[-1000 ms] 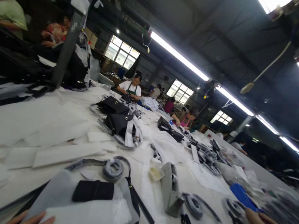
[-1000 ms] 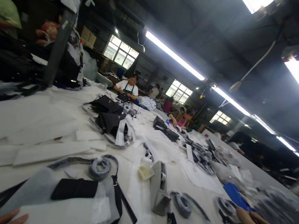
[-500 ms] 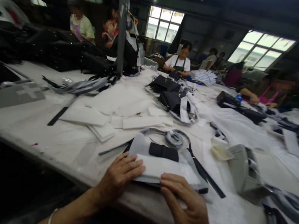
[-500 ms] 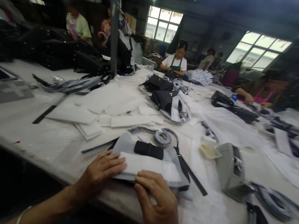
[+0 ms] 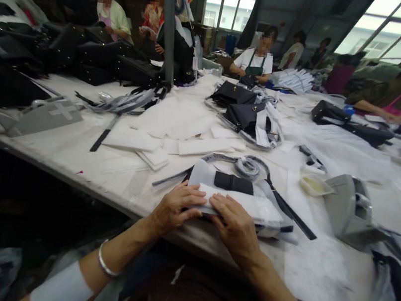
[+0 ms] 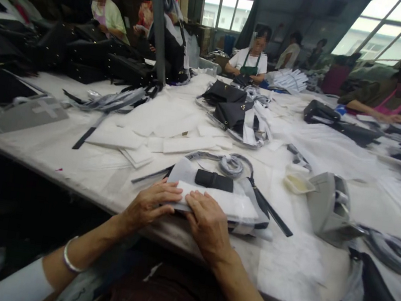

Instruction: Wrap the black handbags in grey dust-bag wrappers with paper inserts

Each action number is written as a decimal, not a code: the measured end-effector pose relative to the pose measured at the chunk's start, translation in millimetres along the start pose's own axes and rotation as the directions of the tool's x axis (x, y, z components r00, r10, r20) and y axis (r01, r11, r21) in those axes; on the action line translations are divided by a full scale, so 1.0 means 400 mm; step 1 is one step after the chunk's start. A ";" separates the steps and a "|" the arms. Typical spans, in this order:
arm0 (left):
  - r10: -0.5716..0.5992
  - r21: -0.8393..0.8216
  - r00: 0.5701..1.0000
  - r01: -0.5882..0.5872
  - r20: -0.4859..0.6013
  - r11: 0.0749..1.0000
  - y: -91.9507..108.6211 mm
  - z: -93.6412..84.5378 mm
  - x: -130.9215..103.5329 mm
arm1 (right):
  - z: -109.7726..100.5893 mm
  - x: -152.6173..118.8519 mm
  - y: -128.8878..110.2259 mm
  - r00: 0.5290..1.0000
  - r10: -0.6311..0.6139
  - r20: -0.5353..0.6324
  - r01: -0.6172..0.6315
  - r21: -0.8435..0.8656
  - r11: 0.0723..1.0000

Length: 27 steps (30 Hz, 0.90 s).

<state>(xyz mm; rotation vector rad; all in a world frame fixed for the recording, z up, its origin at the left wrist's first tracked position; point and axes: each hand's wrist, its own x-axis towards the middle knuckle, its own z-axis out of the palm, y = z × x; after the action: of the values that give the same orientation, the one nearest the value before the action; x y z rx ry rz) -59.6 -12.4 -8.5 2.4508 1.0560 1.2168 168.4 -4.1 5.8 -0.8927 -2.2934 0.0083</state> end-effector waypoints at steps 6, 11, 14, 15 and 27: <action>-0.085 0.165 0.996 0.078 0.037 0.983 0.023 0.019 0.007 | 0.021 -0.030 0.026 0.989 -0.127 -0.079 0.122 -0.058 0.991; -0.011 0.249 1.000 0.015 -0.015 0.968 0.034 0.031 0.001 | 0.029 -0.031 0.040 0.973 -0.225 -0.052 0.221 -0.074 0.972; 0.088 0.276 0.994 -0.069 -0.059 0.959 0.053 0.034 -0.021 | 0.034 -0.039 0.011 0.978 -0.189 -0.085 0.179 -0.111 0.978; 0.146 0.374 0.988 -0.121 -0.041 0.920 0.057 0.032 -0.027 | 0.039 -0.040 0.002 0.979 -0.174 -0.102 0.160 -0.132 0.978; 0.389 0.693 0.917 -0.336 0.086 0.638 -0.035 0.087 -0.033 | 0.092 -0.038 -0.044 0.978 -0.090 -0.191 0.022 -0.336 0.942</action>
<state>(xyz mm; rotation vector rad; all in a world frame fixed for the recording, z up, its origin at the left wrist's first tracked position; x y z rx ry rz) -45.4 -7.2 -45.4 3.3728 1.2560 1.1510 144.5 -18.6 -27.5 -0.9452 -2.1587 -0.4883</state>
